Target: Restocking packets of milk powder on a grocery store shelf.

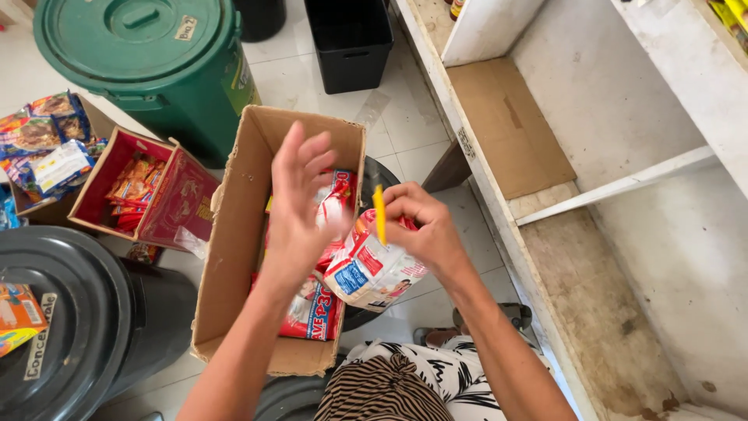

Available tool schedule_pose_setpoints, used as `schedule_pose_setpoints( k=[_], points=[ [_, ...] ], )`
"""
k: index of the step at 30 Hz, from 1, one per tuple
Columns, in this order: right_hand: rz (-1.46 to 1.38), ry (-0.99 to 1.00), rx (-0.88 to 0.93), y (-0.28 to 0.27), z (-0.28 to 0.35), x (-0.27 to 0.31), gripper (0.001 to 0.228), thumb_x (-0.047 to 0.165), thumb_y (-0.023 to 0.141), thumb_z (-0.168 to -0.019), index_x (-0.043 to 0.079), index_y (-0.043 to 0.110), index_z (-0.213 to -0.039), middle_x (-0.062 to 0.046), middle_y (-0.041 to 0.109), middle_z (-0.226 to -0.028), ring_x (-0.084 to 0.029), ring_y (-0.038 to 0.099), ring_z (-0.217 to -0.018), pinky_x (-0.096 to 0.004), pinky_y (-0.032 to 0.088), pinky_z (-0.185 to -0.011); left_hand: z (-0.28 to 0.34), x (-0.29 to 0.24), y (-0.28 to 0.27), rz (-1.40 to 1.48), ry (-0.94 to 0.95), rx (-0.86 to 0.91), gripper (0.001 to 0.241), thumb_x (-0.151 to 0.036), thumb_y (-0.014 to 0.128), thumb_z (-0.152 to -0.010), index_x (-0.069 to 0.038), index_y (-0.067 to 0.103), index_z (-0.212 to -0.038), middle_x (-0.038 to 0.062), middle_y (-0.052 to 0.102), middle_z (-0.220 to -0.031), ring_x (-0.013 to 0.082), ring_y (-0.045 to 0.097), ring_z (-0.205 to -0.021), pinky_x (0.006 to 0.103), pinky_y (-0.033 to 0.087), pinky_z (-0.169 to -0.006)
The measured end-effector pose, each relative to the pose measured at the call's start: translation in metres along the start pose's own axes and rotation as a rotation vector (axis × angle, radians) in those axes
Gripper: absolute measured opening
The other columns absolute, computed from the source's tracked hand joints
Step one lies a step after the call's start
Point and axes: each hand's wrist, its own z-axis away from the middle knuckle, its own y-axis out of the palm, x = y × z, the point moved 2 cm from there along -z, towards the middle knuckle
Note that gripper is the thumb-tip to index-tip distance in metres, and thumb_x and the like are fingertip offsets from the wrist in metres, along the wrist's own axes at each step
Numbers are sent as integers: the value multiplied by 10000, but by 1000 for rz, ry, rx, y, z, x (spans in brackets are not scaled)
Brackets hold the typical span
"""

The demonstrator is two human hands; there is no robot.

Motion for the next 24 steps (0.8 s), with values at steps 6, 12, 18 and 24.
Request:
schedule_pose_setpoints(
  k=[6,12,18,24],
  points=[
    [-679,291,-108,3,-8,-5,144,100,767,-923,-42,749,-938,-27,646,-1017,-75,592,-894,-241,470,-809,81,62,-7,-864,-121,435,1493,-388,1003,-453,-8,111,-1588,274,217,-1646,460,180,-1501,556,148,-1204],
    [-936,370,-178,23,-32,32,162,125,747,-942,-27,716,-988,-26,680,-893,-75,574,-798,-238,465,-762,101,96,6,-844,-48,149,1225,-151,874,-651,17,111,-1594,274,390,-1540,470,370,-1421,559,216,-1199],
    [-1141,432,-131,28,-56,67,210,154,741,-931,-36,712,-1016,-82,698,-927,-116,594,-784,-274,488,-751,102,88,-4,-627,-90,62,1119,-144,866,-713,23,172,-1576,251,529,-1412,390,518,-1294,466,388,-1116],
    [-1117,520,-79,24,-90,45,202,202,725,-919,17,686,-990,-141,725,-1007,-172,646,-844,-326,534,-838,105,85,-21,-322,-283,8,978,-161,893,-701,-25,357,-1507,157,599,-1364,226,602,-1233,373,484,-1057]
  ],
)
